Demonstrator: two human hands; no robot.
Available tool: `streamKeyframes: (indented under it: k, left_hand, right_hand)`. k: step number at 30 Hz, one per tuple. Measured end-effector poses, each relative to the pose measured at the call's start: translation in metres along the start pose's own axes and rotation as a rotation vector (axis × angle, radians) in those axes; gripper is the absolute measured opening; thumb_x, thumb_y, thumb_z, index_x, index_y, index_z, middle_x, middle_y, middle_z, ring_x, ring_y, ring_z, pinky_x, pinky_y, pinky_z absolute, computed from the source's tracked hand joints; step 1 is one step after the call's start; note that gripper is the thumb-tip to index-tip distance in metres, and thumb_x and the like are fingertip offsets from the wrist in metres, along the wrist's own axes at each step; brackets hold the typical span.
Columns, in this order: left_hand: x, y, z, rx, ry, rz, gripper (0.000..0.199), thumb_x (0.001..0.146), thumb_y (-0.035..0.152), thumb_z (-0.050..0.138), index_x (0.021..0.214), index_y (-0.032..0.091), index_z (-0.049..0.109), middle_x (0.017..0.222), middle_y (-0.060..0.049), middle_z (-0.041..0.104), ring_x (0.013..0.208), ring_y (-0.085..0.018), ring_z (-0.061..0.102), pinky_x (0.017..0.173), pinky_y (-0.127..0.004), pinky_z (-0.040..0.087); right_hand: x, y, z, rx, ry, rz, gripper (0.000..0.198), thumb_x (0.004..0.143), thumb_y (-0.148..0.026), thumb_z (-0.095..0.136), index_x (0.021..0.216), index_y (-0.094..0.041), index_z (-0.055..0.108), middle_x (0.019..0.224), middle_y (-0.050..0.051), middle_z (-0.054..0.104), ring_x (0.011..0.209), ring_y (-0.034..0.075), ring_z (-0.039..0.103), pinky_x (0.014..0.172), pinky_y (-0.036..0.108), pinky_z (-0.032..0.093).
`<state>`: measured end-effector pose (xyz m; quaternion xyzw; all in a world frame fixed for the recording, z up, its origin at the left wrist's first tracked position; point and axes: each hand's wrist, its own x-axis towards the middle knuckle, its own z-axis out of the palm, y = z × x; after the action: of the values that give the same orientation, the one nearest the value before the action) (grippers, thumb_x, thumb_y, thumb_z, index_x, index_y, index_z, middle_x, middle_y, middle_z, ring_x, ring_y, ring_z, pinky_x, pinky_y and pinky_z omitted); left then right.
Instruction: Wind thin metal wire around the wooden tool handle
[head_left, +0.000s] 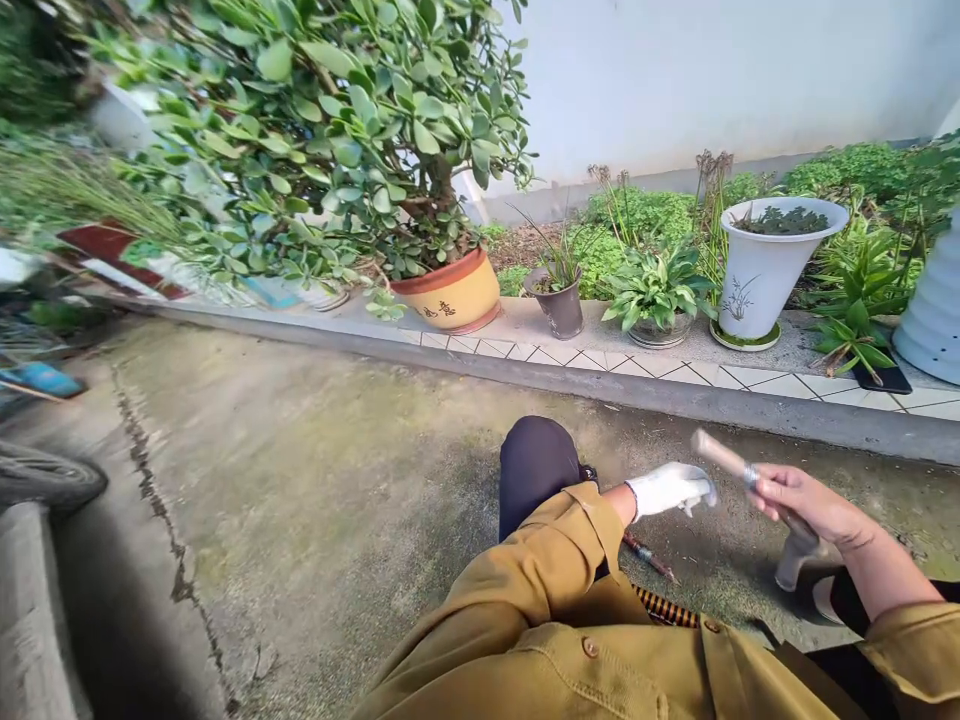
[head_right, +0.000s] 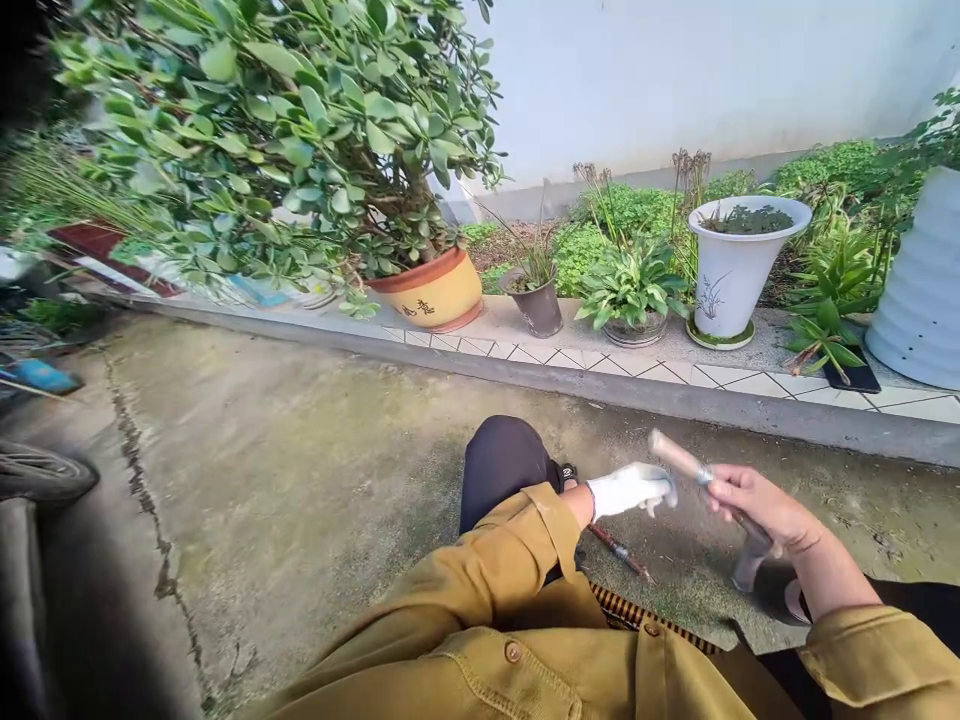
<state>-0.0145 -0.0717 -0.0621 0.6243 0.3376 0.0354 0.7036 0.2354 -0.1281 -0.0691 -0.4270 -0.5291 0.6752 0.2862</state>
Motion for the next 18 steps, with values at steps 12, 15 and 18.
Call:
streamKeyframes:
  k: [12, 15, 18]
  left_hand:
    - [0.031, -0.023, -0.011, 0.402, -0.147, 0.051, 0.009, 0.083, 0.021, 0.063, 0.079, 0.016, 0.068, 0.072, 0.003, 0.060, 0.068, -0.009, 0.050, 0.065, -0.021, 0.040]
    - [0.034, -0.025, -0.014, 0.278, -0.157, 0.038, 0.011, 0.084, 0.024, 0.064, 0.081, 0.014, 0.068, 0.077, 0.001, 0.064, 0.070, -0.010, 0.053, 0.069, -0.022, 0.042]
    - [0.037, -0.032, -0.017, 0.171, -0.088, 0.053, 0.021, 0.091, 0.029, 0.056, 0.089, 0.012, 0.068, 0.081, -0.001, 0.064, 0.066, -0.008, 0.052, 0.066, -0.023, 0.043]
  right_hand:
    - [0.033, 0.035, 0.004, -0.797, -0.042, 0.410, 0.027, 0.080, -0.042, 0.065, 0.095, -0.021, 0.073, 0.072, 0.006, 0.067, 0.063, 0.019, 0.060, 0.059, 0.029, 0.041]
    - [0.021, 0.015, 0.014, -0.434, -0.410, 0.370, 0.039, 0.075, -0.055, 0.070, 0.089, -0.018, 0.070, 0.068, 0.002, 0.061, 0.058, 0.014, 0.054, 0.056, 0.026, 0.041]
    - [0.010, -0.007, 0.007, -0.178, -0.236, 0.145, 0.047, 0.079, -0.063, 0.066, 0.089, -0.017, 0.065, 0.075, 0.001, 0.060, 0.062, 0.012, 0.052, 0.060, 0.025, 0.042]
